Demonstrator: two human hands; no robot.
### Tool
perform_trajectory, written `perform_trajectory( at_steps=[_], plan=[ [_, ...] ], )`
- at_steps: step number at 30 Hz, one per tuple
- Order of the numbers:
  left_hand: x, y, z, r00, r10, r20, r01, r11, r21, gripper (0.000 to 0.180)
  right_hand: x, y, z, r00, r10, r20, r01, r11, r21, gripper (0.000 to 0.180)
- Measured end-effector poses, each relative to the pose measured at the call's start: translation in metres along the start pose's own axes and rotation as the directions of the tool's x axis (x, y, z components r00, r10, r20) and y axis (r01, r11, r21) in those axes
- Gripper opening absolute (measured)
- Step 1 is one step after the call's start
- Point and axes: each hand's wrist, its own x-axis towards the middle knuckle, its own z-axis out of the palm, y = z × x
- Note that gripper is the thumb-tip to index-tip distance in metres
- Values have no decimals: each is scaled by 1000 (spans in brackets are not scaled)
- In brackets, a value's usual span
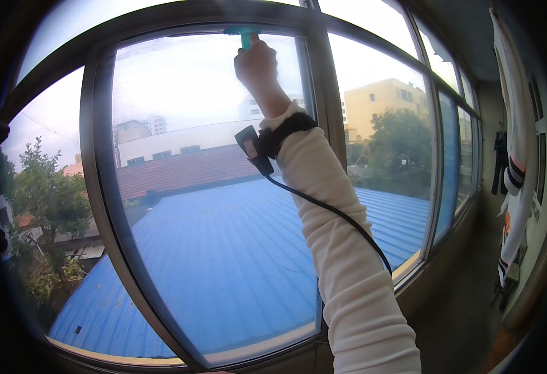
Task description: The person cleans a large window on a balcony using a squeegee and a pink cloth. They wipe the glass, use the squeegee to remove water, and repeatedly wring out the cloth in a basin of water before continuing to clean different sections of the window.
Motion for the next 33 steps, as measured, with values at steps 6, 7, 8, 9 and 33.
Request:
perform_trajectory(
  at_steps=[6, 7, 8, 9, 33],
  plan=[
    [6, 0, 1, 999, -28, 18, 28, 1000, 1, 36, -23, -5, -14, 998, 31, 63, -28, 998, -52, 51],
    [6, -1, 1, 999, -33, 20, 33, 999, 2, 36, -29, -5, -16, 997, 23, 75, -18, 998, -67, 50],
    [7, -1, 1, 999, -37, 24, 37, 999, 3, 36, -34, -4, -18, 996, 6, 83, 1, 997, -72, 52],
    [7, -2, 2, 999, -45, 26, 45, 999, 4, 36, -39, -3, -20, 995, 23, 99, -19, 999, -42, 54],
    [-18, -26, -12, 991, -118, 67, 122, 991, -57, 40, -201, 14, -69, 954, 140, 265, -160, 986, 54, 55]
  ],
)
